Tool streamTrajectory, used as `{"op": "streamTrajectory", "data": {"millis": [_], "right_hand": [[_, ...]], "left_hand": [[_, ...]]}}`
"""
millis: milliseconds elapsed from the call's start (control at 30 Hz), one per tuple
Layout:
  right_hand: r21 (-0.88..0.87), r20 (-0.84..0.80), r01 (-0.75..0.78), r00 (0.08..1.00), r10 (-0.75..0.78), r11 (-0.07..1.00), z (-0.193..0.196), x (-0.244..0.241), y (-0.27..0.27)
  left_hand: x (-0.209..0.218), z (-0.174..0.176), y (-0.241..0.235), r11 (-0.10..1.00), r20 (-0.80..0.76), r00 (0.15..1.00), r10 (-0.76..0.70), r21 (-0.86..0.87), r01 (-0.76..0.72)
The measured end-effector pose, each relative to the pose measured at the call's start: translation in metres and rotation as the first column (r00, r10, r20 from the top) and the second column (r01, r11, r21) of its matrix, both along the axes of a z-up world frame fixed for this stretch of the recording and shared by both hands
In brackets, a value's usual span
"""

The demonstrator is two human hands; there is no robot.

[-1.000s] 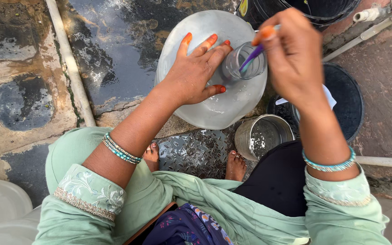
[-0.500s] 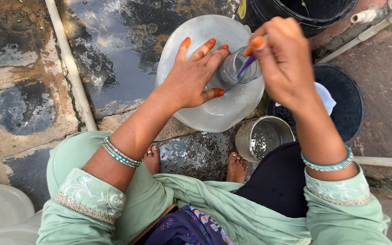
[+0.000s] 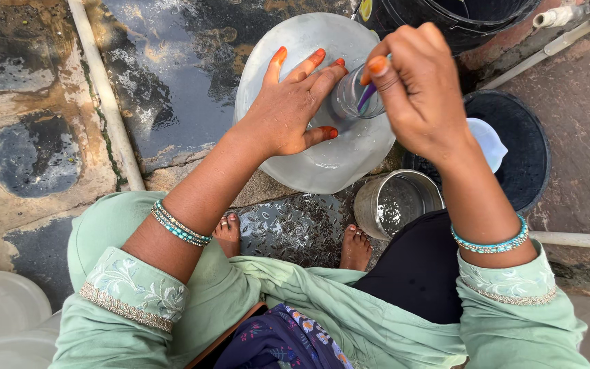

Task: The person cleans a large transparent water dispenser. They first scrub the inside of the dispenser's opening with a toothbrush, then wipe the exterior surface with a yellow sponge.

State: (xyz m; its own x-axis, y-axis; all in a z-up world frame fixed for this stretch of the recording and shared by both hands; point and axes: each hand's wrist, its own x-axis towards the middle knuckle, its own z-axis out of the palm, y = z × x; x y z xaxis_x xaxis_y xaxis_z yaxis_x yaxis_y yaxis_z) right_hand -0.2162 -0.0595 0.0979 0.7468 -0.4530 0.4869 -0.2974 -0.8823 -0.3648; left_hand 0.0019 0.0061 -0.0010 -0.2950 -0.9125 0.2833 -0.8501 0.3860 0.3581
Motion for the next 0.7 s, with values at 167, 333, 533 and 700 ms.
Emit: {"op": "streamTrajectory", "data": {"millis": [167, 333, 533, 700], "right_hand": [[0.12, 0.147, 0.081, 0.984, -0.098, 0.989, 0.047, -0.026, 0.034], [-0.026, 0.101, 0.082, 0.992, -0.079, 0.996, 0.064, -0.021, 0.044], [0.049, -0.007, 0.004, 1.0, -0.004, 0.999, -0.001, -0.004, 0.001], [0.106, 0.112, 0.111, 0.986, -0.123, 0.988, 0.029, -0.014, 0.014]], "left_hand": [[-0.001, -0.003, -0.003, 1.0, 0.047, 0.998, 0.029, 0.009, -0.029], [-0.003, 0.0, -0.003, 1.0, -0.025, 0.999, 0.02, -0.002, -0.02], [-0.012, 0.004, -0.003, 0.998, -0.061, 0.996, 0.066, 0.0, -0.066], [-0.012, 0.005, -0.004, 0.999, -0.096, 0.995, 0.031, -0.036, -0.034]]}}
